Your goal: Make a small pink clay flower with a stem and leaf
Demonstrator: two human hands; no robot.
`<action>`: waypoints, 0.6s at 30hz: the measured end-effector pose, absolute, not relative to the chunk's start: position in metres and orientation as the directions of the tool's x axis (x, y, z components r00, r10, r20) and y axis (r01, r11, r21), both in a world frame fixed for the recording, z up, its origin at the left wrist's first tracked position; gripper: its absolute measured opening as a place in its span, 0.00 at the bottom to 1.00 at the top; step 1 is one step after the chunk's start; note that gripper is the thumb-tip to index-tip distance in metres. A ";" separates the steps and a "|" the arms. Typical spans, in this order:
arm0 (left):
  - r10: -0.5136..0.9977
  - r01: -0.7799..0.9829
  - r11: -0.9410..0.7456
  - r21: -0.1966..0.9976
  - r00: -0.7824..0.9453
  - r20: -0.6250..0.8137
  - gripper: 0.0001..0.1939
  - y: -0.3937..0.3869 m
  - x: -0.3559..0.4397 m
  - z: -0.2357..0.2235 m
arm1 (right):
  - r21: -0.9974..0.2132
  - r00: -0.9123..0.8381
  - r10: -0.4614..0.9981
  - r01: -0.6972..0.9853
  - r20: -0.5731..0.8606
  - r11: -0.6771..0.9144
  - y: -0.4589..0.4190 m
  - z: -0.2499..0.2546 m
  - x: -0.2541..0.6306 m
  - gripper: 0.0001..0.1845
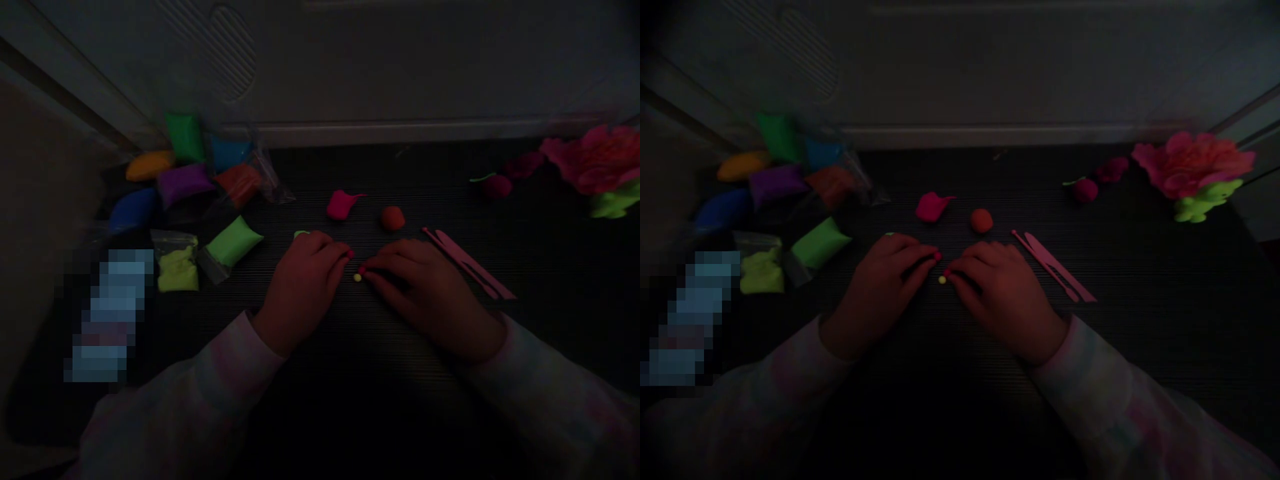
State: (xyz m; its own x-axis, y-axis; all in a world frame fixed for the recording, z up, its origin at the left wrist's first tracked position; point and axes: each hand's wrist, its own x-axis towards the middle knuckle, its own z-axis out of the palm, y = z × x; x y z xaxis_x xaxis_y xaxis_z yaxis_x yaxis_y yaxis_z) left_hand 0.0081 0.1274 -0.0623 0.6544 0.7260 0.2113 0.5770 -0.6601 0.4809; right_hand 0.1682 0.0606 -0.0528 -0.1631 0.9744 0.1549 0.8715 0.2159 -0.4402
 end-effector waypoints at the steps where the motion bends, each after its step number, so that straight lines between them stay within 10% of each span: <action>1: 0.726 0.576 -0.660 0.482 0.654 0.214 0.10 0.127 0.008 -0.062 | -0.440 -0.161 0.974 0.872 0.156 0.215 0.061 -0.053 0.168 0.10; 18: 0.678 0.522 -0.700 0.488 0.700 0.224 0.08 0.124 0.000 -0.058 | -0.447 -0.157 0.973 0.867 0.171 0.219 0.061 -0.051 0.168 0.09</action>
